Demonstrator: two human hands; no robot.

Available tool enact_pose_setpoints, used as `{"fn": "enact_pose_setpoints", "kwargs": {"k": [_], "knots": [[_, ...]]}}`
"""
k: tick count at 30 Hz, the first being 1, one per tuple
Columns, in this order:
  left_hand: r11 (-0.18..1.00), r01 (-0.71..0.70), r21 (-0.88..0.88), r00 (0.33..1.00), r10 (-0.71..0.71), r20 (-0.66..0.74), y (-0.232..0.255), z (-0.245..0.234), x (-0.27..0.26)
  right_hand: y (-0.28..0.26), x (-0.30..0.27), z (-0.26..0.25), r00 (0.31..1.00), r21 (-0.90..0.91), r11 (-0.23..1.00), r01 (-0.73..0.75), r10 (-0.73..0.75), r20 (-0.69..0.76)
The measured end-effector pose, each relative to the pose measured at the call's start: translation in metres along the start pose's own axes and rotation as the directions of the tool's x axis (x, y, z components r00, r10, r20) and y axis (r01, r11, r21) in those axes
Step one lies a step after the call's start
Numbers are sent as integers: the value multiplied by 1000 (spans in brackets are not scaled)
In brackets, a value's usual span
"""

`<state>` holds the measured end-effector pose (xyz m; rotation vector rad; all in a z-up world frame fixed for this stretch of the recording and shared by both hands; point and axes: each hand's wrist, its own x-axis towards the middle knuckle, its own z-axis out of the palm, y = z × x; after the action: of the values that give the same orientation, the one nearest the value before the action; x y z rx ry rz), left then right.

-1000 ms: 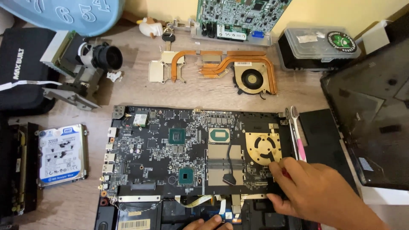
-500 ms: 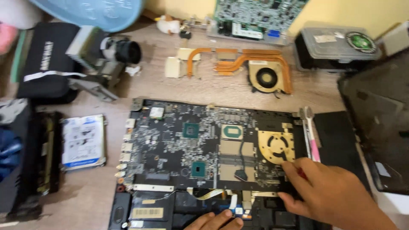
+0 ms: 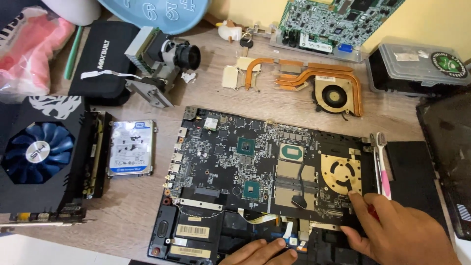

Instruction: Removing screws and the heatsink assembly from a laptop motherboard using a screwdriver.

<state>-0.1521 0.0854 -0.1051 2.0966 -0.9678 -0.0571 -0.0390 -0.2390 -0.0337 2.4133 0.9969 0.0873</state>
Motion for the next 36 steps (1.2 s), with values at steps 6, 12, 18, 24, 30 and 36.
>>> {"fn": "enact_pose_setpoints", "kwargs": {"k": [6, 12, 18, 24, 30, 36], "knots": [[964, 129, 233, 967, -70, -245, 0, -66, 73, -5, 0, -3, 991, -30, 997, -66, 69, 114], [713, 632, 302, 667, -303, -680, 0, -139, -27, -9, -2, 1, 987, -14, 989, -148, 149, 53], [611, 742, 275, 591, -403, -699, -14, -147, -39, -10, -3, 5, 983, 1, 984, -180, 180, -40], [659, 676, 330, 670, -365, -646, -11, -150, -40, -10, -4, 4, 979, 32, 986, -162, 164, -124], [691, 621, 369, 732, -346, -587, -13, -148, -46, -10, -6, 13, 968, 38, 983, -180, 184, -170], [702, 605, 375, 753, -352, -556, -14, -148, -48, -10, -5, 9, 973, 42, 981, -189, 193, -127]]}}
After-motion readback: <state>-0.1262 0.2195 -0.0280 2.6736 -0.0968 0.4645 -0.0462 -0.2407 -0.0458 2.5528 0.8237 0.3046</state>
